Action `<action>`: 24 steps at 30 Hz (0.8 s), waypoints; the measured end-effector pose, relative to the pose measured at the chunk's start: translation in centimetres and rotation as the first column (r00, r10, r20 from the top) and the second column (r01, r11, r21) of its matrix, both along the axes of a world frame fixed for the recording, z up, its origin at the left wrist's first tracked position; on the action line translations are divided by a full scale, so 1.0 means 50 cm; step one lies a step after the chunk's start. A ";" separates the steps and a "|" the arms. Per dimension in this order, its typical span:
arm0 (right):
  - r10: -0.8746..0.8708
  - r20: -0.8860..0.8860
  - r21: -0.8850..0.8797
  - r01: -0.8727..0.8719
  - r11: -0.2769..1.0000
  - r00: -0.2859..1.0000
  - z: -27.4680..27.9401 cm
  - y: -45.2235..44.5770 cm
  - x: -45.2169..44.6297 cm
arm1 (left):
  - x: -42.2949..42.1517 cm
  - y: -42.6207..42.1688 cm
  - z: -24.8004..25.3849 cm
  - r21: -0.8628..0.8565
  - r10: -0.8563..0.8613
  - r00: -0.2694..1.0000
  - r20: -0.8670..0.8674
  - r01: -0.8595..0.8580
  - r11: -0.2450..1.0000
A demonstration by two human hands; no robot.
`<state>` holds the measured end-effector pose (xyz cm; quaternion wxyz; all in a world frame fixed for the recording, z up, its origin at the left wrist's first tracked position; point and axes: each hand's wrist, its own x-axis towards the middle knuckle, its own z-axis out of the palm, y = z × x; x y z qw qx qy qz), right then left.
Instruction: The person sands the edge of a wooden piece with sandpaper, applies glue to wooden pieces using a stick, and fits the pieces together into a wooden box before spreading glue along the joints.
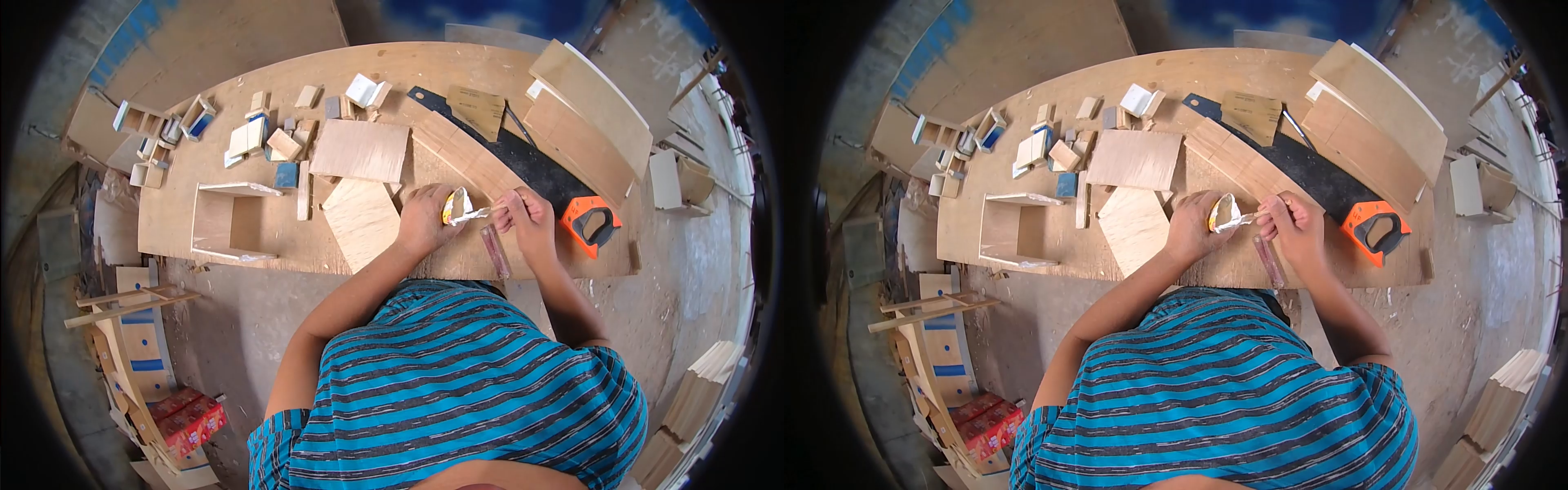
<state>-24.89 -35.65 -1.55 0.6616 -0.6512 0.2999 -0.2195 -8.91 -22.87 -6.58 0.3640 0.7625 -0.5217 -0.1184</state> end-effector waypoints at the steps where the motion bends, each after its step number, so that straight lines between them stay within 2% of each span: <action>1: -0.009 0.001 0.011 0.009 1.000 1.000 -0.002 -0.006 0.000 | 0.001 -0.002 0.003 0.001 -0.004 1.000 0.008 0.004 1.000; 5: -0.066 -0.046 0.187 0.073 0.980 0.997 -0.021 -0.034 0.007 | 0.005 -0.007 0.010 0.033 -0.021 0.999 0.031 0.020 0.999; 8: -0.098 -0.056 0.432 0.112 0.895 0.994 -0.054 -0.047 0.009 | 0.005 -0.008 0.009 0.023 -0.015 0.999 0.041 0.014 1.000; 12: -0.101 -0.092 0.608 0.136 0.783 0.991 -0.090 -0.056 0.006 | 0.004 -0.011 0.010 0.030 -0.010 1.000 0.025 0.010 1.000; 17: -0.112 -0.134 0.710 0.175 0.682 0.985 -0.120 -0.059 0.009 | 0.004 -0.013 0.011 0.034 0.001 0.999 0.034 -0.002 0.999; 24: -0.120 -0.132 0.674 0.178 0.717 0.984 -0.114 -0.058 0.010 | 0.007 -0.015 0.006 0.025 -0.003 1.000 0.022 0.003 1.000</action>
